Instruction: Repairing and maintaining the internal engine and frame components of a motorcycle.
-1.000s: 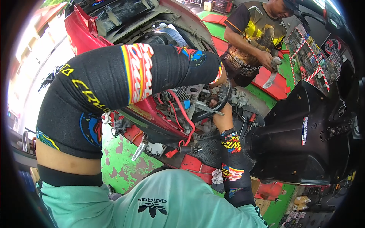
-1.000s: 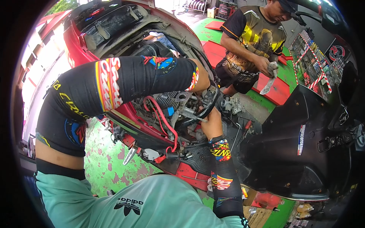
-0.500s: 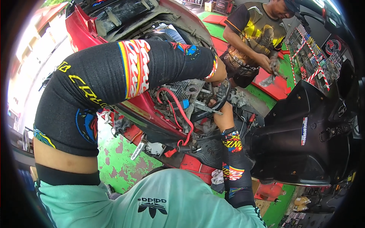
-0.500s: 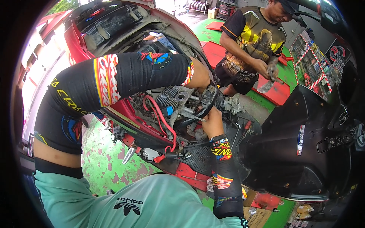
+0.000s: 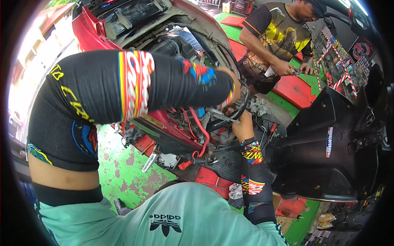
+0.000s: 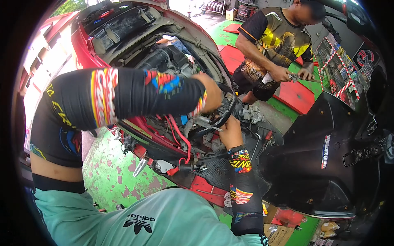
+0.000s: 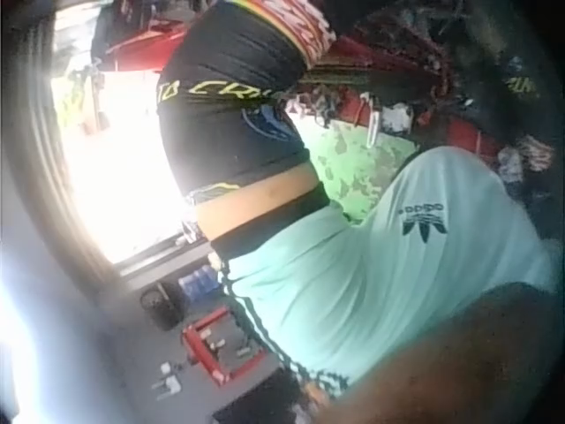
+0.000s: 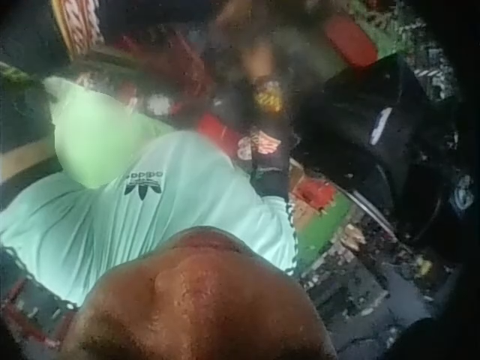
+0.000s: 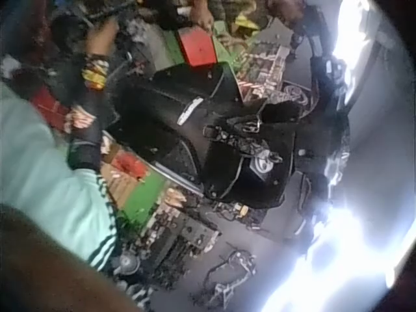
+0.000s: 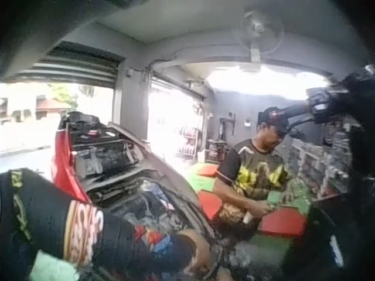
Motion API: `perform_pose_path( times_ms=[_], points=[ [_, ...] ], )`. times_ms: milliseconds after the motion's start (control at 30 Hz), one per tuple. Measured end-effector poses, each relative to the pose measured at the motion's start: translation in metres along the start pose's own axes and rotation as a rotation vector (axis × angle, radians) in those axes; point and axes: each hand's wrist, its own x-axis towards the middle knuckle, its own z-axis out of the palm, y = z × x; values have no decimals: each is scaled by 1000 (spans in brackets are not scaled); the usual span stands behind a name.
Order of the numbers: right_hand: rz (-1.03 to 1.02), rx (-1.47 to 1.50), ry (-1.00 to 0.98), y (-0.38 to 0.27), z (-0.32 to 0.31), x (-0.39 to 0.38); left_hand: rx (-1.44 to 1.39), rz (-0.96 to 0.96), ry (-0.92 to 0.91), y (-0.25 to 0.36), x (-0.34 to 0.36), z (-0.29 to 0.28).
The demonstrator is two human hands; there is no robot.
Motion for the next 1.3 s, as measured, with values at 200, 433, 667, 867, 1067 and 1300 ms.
perform_pose_path(
  times_ms=[200, 433, 667, 867, 1067, 1300],
  points=[
    [46, 25, -4, 8, 2, 2, 38, 192, 267, -49, 15, -1],
    [26, 56, 7, 7, 3, 1, 245, 323, 505, -48, 23, -3],
    [46, 26, -18, 2, -1, 2, 151, 98, 232, -1, -22, 3],
    [-63, 50, 9, -2, -1, 3, -250, -136, -67, 36, -15, 11],
    [9, 64, -31, 0, -1, 1, 93, -78, 29, -10, 2, -3],
    [32, 38, 6, 4, 3, 1, 138, 167, 334, -46, 32, -3]
  ],
)
